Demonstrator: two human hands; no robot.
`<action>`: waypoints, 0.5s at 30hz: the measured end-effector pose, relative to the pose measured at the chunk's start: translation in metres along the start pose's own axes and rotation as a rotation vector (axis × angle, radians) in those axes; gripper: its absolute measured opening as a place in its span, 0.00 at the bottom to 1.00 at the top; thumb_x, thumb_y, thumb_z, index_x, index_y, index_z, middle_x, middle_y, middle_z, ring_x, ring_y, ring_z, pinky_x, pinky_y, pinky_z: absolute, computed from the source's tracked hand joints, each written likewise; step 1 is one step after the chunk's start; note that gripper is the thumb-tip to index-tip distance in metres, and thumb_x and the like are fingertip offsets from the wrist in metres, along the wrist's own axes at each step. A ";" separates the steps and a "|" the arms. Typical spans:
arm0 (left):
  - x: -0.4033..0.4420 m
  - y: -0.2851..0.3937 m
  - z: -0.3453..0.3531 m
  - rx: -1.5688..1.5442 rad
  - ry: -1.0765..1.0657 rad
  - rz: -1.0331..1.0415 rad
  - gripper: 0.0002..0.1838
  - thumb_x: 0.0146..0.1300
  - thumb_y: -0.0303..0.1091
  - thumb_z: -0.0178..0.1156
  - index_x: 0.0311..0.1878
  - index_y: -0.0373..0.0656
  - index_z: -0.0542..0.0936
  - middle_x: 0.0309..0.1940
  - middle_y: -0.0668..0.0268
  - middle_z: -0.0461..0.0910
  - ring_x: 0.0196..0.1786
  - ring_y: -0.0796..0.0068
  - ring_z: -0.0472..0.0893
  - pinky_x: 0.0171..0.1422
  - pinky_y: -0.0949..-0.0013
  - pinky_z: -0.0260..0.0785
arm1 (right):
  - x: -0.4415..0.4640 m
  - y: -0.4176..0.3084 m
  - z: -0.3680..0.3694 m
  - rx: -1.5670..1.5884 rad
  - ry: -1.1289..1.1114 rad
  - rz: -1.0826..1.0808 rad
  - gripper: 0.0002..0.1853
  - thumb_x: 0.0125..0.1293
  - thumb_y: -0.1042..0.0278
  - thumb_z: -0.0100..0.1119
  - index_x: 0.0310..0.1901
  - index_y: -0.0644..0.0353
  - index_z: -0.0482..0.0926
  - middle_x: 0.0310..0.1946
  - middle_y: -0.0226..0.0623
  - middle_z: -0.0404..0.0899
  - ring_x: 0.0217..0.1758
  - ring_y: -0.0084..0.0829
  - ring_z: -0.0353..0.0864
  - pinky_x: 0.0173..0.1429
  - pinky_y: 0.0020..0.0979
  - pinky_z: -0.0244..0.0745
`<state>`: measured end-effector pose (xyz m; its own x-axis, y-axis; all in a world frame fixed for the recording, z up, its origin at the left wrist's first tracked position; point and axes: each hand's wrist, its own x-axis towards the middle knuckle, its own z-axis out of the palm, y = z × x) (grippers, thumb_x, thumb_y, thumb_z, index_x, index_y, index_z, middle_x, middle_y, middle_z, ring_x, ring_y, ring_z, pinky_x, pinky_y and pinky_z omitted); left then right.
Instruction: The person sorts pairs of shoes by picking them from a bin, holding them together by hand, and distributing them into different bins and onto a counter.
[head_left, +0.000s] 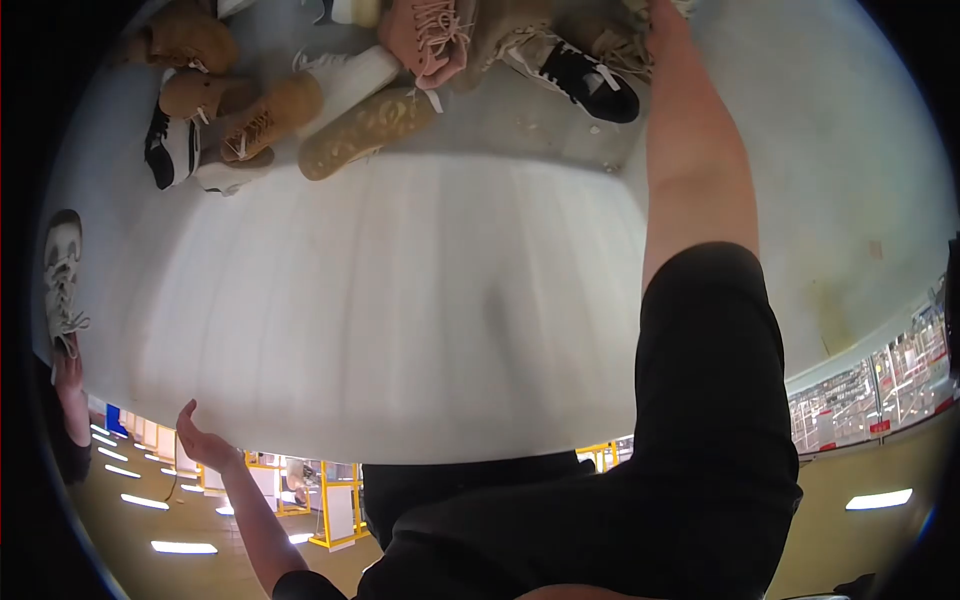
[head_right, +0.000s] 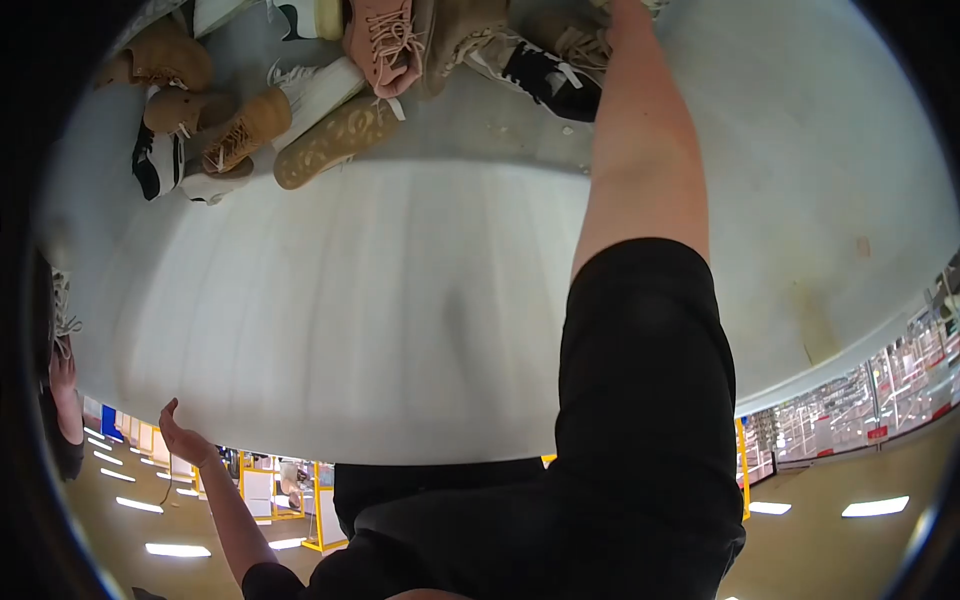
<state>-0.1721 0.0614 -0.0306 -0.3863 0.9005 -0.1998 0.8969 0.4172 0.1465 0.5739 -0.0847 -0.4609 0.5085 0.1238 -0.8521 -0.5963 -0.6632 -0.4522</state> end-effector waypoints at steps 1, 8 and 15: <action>0.002 -0.005 -0.001 0.032 -0.010 0.035 0.18 0.75 0.38 0.48 0.46 0.38 0.86 0.47 0.63 0.83 0.52 0.65 0.81 0.58 0.62 0.76 | 0.009 0.006 0.002 0.005 -0.008 0.004 0.27 0.78 0.58 0.51 0.76 0.51 0.68 0.79 0.44 0.60 0.82 0.45 0.54 0.80 0.44 0.58; 0.007 -0.010 -0.006 0.033 -0.047 0.078 0.17 0.76 0.38 0.52 0.45 0.38 0.87 0.45 0.63 0.85 0.51 0.66 0.82 0.60 0.62 0.73 | -0.130 -0.003 0.032 0.099 0.003 -0.428 0.16 0.69 0.64 0.63 0.55 0.61 0.82 0.52 0.40 0.84 0.58 0.34 0.81 0.65 0.33 0.73; 0.017 -0.018 -0.012 -0.045 -0.075 0.385 0.11 0.72 0.32 0.58 0.42 0.35 0.86 0.44 0.57 0.88 0.50 0.60 0.85 0.61 0.60 0.74 | -0.448 0.030 0.120 -0.287 -0.682 -0.731 0.10 0.63 0.73 0.64 0.47 0.56 0.81 0.48 0.40 0.84 0.50 0.41 0.85 0.55 0.39 0.79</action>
<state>-0.1975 0.0704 -0.0247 -0.0056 0.9815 -0.1916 0.9621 0.0575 0.2666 0.2537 -0.0711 -0.1247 0.1741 0.8981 -0.4038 -0.0677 -0.3981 -0.9148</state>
